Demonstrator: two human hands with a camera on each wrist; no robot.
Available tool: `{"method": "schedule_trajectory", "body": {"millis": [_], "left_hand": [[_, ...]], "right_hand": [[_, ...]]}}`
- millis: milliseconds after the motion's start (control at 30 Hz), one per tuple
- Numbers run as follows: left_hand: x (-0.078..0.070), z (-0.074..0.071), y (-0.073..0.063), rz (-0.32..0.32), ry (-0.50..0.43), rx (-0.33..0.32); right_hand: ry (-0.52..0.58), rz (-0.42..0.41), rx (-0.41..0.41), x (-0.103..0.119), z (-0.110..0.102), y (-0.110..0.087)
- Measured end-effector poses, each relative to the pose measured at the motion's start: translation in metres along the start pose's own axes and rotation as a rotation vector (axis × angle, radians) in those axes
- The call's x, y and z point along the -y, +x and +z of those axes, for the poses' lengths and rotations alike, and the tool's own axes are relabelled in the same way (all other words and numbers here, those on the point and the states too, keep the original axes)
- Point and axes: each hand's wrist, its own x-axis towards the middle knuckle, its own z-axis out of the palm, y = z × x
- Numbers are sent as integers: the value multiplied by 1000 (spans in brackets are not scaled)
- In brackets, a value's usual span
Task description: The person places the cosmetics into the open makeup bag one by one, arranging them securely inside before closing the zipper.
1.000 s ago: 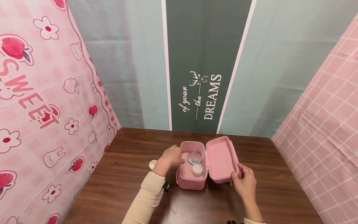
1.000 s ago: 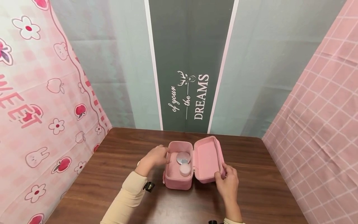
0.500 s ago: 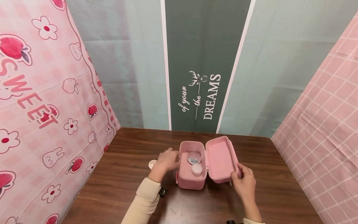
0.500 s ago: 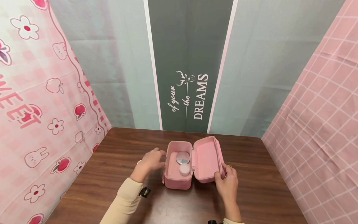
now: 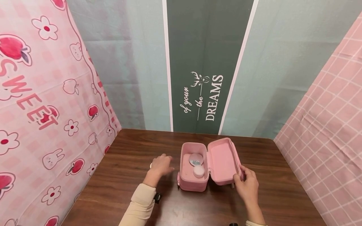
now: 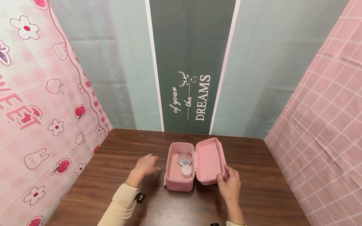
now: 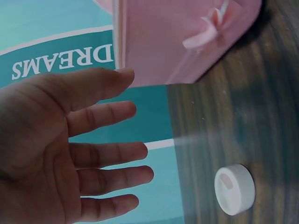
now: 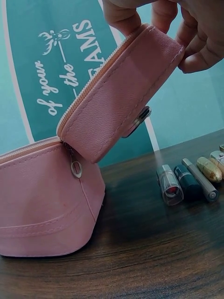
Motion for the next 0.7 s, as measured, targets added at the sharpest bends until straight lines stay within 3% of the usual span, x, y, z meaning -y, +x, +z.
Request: {"method": "schedule_trajectory", "body": {"millis": [400,700], "left_hand": [[19,16,-7,-32,-39,-15],[35,34,-12,-25,-86,-76]], "right_hand": [[7,27,11,0,-1,-1],[10,41,18,0,0,-1]]}}
